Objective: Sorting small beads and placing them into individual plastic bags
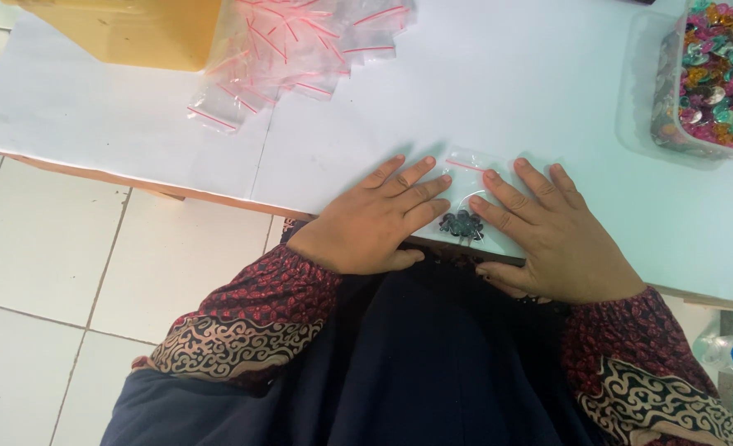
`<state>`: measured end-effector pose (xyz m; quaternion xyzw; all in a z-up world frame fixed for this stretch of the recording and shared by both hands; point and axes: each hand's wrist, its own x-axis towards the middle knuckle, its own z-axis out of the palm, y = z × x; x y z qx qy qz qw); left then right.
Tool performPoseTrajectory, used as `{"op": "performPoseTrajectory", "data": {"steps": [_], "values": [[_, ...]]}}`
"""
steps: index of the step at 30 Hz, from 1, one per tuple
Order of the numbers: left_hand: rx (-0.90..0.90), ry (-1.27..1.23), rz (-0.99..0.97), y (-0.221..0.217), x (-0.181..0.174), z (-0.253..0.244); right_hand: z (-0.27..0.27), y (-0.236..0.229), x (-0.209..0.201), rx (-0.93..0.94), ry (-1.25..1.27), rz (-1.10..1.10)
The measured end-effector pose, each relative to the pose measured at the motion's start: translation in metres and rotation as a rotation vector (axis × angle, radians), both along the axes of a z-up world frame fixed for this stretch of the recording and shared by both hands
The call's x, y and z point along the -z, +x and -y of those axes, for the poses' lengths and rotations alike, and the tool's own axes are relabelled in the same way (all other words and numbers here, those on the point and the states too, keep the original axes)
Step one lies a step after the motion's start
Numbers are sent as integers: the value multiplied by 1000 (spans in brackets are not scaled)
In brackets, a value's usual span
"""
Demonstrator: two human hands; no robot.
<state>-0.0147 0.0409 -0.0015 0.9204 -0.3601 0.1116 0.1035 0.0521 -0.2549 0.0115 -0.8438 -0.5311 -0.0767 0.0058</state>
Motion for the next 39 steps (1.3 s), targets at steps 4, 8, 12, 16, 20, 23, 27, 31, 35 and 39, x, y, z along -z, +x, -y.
{"op": "performPoseTrajectory", "data": {"steps": [4, 8, 12, 16, 20, 23, 27, 31, 35, 39], "values": [[-5, 40, 27, -2, 3, -2, 1, 0, 5, -6, 8, 30], [-16, 26, 46, -3, 7, -3, 0, -1, 3, -12, 6, 51], [-38, -23, 92, -5, 11, -4, 0, -5, 6, -4, 30, 32], [-36, -35, 125, -8, 13, -6, 0, -12, 5, -14, 63, 43], [-45, -40, 139, -10, 15, -5, 5, -6, 6, 79, 263, -259], [-64, -21, 77, -11, 15, -3, 5, 13, 24, 192, 439, -377], [-56, -112, 28, -13, 11, -7, -25, 18, 19, 270, 436, -255], [-73, -172, 123, -14, 21, -8, -37, 24, 22, 302, 310, -155], [-104, -224, 119, -12, 22, -8, -39, 36, 32, 313, 372, -132], [-132, -317, 47, -12, 20, -7, -39, 24, 27, 392, 476, -244]]}}
